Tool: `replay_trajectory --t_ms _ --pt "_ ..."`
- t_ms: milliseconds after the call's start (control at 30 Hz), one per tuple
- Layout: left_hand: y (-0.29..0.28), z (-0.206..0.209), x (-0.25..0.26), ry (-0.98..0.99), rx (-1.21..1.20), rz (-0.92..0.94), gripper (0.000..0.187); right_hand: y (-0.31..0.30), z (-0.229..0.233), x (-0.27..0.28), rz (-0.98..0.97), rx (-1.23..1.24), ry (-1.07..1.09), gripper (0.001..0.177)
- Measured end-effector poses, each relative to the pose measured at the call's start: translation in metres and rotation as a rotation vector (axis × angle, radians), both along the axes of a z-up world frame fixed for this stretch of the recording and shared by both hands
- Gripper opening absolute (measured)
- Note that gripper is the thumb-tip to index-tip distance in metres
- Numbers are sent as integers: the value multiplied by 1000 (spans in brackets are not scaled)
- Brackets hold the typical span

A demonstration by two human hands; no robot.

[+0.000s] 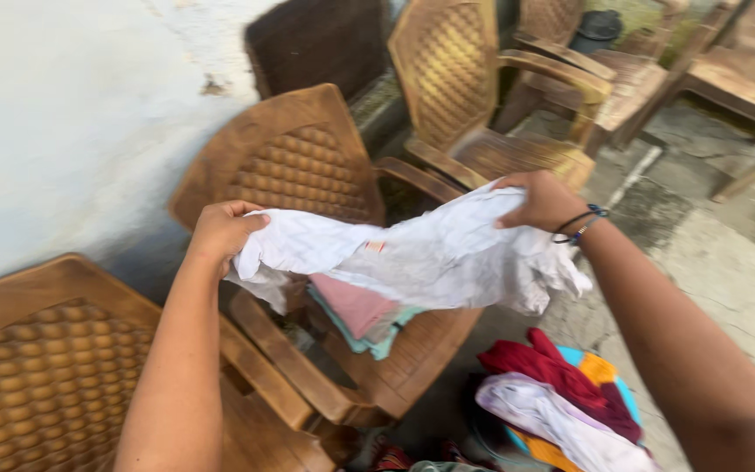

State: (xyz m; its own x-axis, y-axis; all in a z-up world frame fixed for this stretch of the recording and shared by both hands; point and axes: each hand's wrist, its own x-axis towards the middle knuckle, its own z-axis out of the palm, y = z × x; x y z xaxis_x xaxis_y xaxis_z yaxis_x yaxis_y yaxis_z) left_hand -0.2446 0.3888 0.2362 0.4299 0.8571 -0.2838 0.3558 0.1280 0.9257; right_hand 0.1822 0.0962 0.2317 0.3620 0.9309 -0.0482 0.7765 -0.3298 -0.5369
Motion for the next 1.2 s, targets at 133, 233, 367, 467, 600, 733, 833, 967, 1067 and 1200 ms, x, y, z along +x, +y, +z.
replay_trajectory --t_ms 133,233,367,467,600,733,833,967,1067,1200 --pt "21 27 -36 -52 -17 97 15 30 -9 -4 -110 -126 -297 58" --pt "40 40 -57 -68 -24 129 16 54 -32 7 -91 -12 -335 40" --pt "65 33 -75 -80 -41 126 15 83 -52 26 124 292 -445 26" --pt "83 15 -83 -48 -19 71 15 102 -51 18 71 356 -280 30" --pt "91 -3 -75 -47 122 89 15 121 -34 -6 -112 381 366 24" --pt "88 6 -67 -289 -48 211 23 141 -22 -16 -242 511 737 19" --pt "77 30 -63 0 456 71 18 156 -18 0 -224 450 880 20" --pt "40 81 -52 868 851 -316 29 155 2 38 -49 294 605 22" --pt "18 108 -42 1089 1061 -677 57 150 41 49 30 125 364 22" --pt "13 88 -36 1244 1269 -625 44 146 73 15 322 -63 -499 45"
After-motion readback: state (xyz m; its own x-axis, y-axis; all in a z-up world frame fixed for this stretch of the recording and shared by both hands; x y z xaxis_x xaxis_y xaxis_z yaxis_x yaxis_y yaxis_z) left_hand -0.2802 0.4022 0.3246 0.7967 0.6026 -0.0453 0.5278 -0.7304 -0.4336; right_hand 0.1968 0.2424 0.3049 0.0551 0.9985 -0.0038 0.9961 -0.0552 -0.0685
